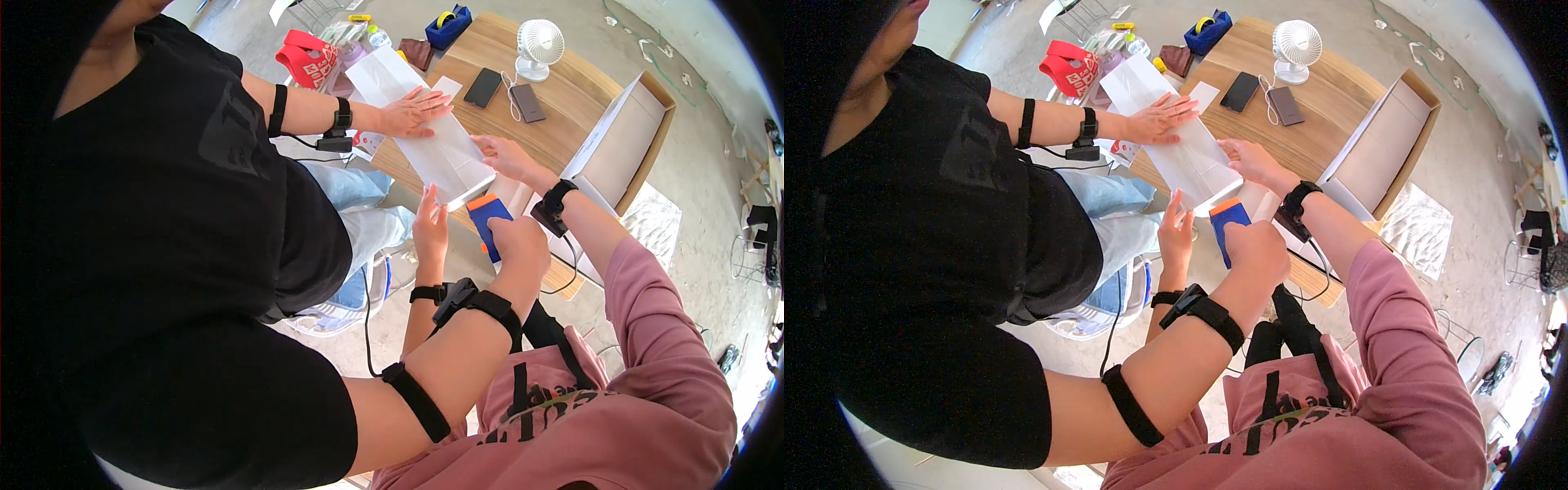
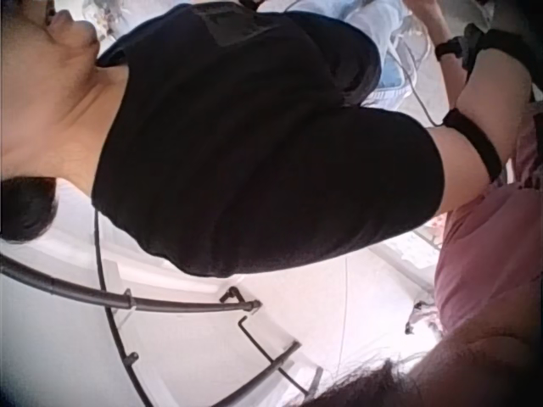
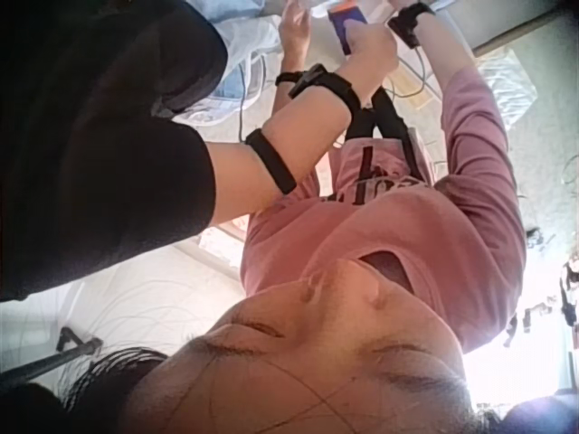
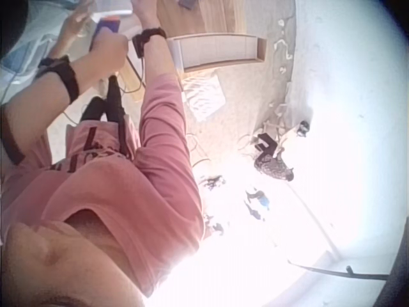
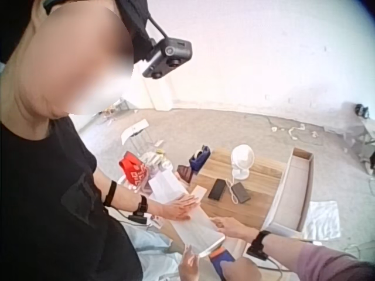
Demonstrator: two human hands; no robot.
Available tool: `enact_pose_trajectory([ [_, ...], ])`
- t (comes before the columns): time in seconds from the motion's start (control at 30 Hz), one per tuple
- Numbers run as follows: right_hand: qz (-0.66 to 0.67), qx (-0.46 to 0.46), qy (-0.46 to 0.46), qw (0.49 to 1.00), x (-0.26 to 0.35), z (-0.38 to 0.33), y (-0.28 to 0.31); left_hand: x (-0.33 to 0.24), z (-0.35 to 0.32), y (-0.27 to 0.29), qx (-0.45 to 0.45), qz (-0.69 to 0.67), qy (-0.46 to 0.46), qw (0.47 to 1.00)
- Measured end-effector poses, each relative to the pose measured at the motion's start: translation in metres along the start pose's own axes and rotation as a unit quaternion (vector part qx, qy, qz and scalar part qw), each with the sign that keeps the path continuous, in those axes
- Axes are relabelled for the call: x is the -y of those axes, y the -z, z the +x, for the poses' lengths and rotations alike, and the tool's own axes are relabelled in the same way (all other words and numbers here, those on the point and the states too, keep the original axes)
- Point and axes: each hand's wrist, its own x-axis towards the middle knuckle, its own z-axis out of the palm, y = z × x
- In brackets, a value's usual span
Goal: The person assembles a cardboard box, applies adhesive tape to the bottom, and then places several white rectangular paper products into the box from a table.
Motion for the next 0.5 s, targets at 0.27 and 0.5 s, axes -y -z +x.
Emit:
enact_pose_trajectory([
  [0.27, 0.004, -0.002, -0.009, 1.0, 0.007, -0.002, -0.001, 0.014, 0.0, 0.008, 0.007, -0.051, 0.008, 0.999],
  [0.5, -0.012, -0.02, 0.006, 1.0, -0.003, -0.001, 0.001, 0.012, -0.016, 0.023, -0.076, -0.022, 0.018, 0.997],
])
